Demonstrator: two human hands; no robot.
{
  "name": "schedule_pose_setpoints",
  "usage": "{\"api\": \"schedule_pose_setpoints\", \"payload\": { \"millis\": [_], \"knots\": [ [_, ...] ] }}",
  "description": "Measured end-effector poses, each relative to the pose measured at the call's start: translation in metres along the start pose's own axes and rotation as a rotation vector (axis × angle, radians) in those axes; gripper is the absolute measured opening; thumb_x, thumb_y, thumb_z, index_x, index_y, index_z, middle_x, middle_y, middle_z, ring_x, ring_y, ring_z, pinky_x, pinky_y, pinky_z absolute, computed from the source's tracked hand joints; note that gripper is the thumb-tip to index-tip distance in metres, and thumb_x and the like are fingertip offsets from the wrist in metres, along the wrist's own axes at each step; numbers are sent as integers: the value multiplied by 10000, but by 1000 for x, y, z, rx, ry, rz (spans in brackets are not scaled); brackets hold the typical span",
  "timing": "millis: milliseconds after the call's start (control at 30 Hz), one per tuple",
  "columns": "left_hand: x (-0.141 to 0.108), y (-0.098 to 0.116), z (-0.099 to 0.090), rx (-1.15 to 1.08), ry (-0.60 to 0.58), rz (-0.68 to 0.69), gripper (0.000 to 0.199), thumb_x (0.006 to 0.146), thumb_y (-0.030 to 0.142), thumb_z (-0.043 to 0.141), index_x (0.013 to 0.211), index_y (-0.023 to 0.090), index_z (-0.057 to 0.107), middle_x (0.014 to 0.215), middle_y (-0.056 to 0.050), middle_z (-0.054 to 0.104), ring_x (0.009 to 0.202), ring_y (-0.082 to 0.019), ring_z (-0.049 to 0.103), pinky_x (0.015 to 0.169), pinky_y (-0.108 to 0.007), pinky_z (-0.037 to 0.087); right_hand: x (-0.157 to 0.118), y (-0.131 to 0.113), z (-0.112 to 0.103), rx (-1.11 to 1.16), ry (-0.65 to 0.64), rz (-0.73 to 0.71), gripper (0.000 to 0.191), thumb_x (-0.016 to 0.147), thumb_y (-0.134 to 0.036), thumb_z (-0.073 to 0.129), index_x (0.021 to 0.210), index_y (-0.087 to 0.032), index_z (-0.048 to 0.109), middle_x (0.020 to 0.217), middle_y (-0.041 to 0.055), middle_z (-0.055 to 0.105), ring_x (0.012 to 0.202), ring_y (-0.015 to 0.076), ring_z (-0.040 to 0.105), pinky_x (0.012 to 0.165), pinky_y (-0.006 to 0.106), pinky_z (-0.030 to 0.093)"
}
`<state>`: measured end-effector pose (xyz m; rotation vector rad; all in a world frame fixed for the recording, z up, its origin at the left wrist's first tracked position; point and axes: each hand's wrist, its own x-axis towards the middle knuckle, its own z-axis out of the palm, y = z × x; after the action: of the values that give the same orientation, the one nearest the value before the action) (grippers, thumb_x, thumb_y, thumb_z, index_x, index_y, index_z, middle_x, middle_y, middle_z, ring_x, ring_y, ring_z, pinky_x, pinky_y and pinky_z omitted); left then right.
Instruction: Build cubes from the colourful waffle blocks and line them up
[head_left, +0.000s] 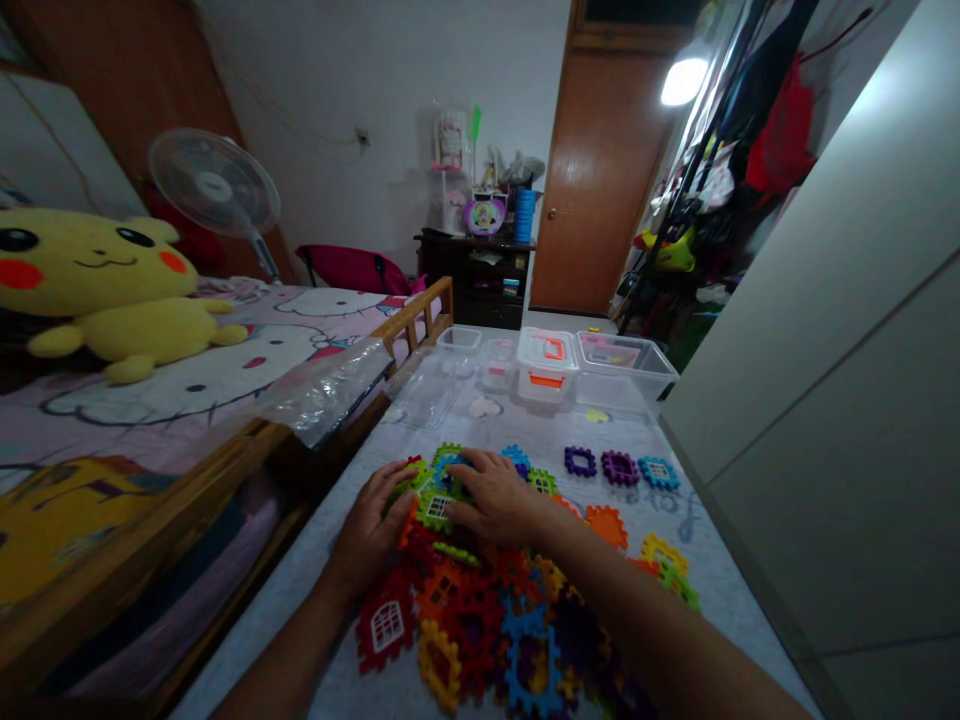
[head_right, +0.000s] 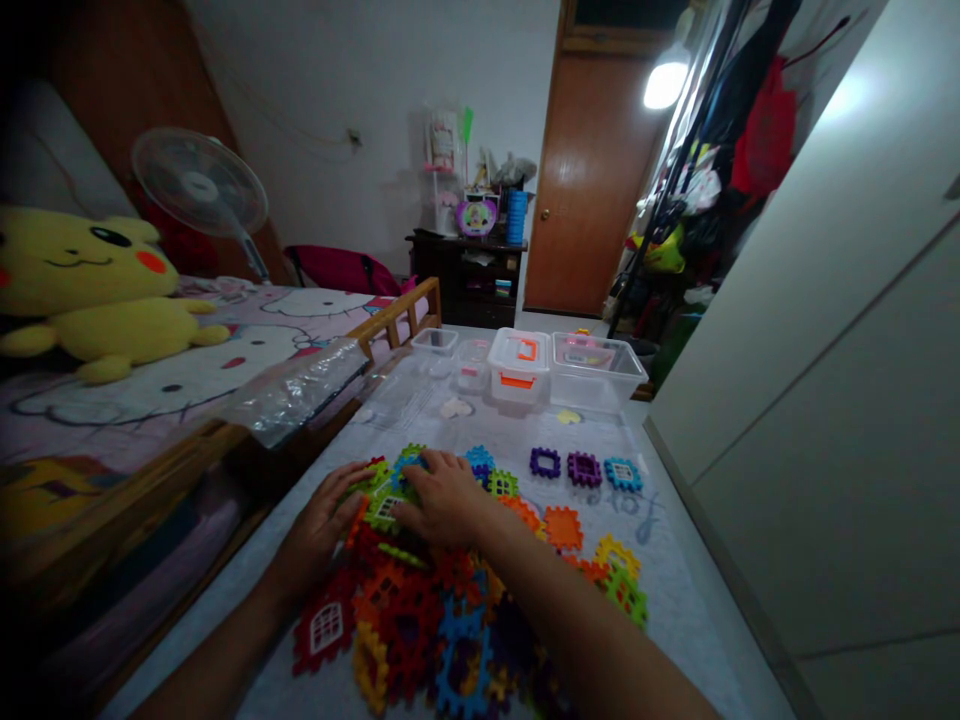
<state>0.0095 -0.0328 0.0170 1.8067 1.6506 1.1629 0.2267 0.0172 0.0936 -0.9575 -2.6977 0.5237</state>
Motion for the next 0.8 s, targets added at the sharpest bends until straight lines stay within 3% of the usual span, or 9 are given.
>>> {"api": "schedule_pose_setpoints", "payload": {
  "millis": [233,300,433,533,700,800],
  "knots": [
    [-1,-4,-2,-97,17,-25,402,917,466,397,1147,220,617,1319,-69,528,1256,-243,471,1108,-453,338,-14,-6,-11,228,-13,-115,349,903,-245,499,1233,-146,553,1204,117,613,1108,208,563,965,330,433],
    [-1,-3,-2,-87,13,-35,394,903,471,426,1132,220,625,1292,-69,551,1237,-244,490,1097,-448,352,-9,6,-13,224,55,-50,319,903,-189,477,1201,-146,583,1201,106,625,1110,194,568,978,318,427],
    [0,0,-4,-33,20,-25,397,887,485,446,1093,209,644,1245,-77,579,1215,-253,507,1088,-455,356,4,47,-16,120,178,234,310,838,-93,506,1111,-152,642,1123,102,668,1066,201,597,973,336,430],
    [0,1,-4,-8,33,-16,399,881,491,448,1073,205,650,1227,-80,588,1195,-256,519,1074,-459,371,6,66,-17,110,188,274,311,816,-106,534,1106,-134,643,1123,123,662,1059,216,597,962,356,433],
    [1,1,-2,24,51,-7,378,875,479,467,1053,205,656,1200,-82,596,1167,-256,534,1055,-459,388,-7,57,-18,108,139,193,315,807,-142,569,1114,-140,637,1115,108,643,1053,202,583,964,334,418],
    [0,6,-4,49,134,25,332,880,440,485,1045,203,649,1201,-85,578,1158,-246,530,1040,-447,396,-16,52,-17,76,118,163,279,813,-153,570,1079,-140,650,1084,110,642,1025,211,581,941,337,424]
  ]
}}
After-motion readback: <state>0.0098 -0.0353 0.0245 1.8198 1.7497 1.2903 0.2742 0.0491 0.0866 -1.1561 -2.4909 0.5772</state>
